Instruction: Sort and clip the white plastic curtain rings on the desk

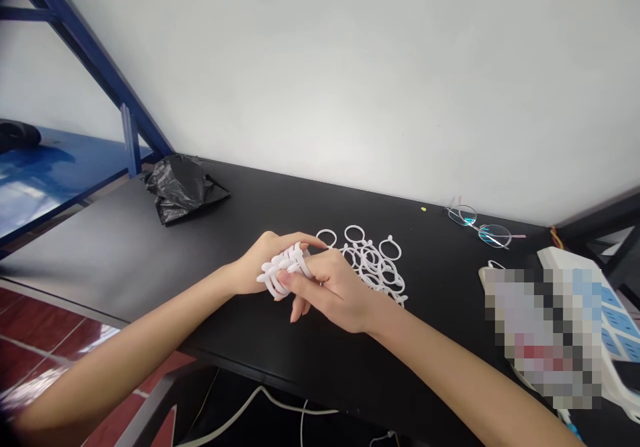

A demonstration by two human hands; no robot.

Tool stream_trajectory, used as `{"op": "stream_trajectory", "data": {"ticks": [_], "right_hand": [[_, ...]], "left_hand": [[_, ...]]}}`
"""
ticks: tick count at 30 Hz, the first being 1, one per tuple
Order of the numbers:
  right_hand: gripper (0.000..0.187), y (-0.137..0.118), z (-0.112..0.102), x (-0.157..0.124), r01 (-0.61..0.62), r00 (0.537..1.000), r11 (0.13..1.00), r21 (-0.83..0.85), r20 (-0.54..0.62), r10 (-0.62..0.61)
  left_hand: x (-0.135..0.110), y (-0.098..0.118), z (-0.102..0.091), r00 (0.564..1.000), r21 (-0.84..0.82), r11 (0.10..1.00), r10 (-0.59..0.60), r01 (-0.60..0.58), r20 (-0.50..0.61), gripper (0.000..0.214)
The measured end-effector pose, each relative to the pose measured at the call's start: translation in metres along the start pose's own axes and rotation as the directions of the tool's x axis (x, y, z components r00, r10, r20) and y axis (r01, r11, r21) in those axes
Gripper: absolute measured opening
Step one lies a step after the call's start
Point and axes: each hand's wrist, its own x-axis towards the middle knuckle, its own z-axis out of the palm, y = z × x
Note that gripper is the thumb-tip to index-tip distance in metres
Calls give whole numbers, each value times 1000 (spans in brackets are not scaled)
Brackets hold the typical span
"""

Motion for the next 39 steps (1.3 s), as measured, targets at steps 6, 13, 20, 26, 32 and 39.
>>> {"op": "stream_trajectory", "data": {"ticks": [6,13,20,26,32,39], "right_hand": [[56,-4,-2,-4,193,979,958,-212,-17,-201],[22,-6,0,0,-76,997,997,0,-1,76],[13,-3,-1,2,-106,973,986,131,-192,130],[26,-3,-10,5,-213,973,969,123,-63,221],[28,0,-4,1,-63,993,997,48,-96,67],[26,-11,-8,-3,-13,998,997,-80,-56,9]], "left_hand": [[3,2,5,995,-128,989,-84,77,-50,25],[2,1,7,977,-108,975,-203,195,-70,34],[-2,-6,5,971,218,970,-55,107,-233,37],[-1,-15,-1,984,619,785,119,-13,-130,27],[1,-10,-7,998,380,923,64,-61,5,29],[2,-6,-5,999,168,985,-37,38,-10,46]]}}
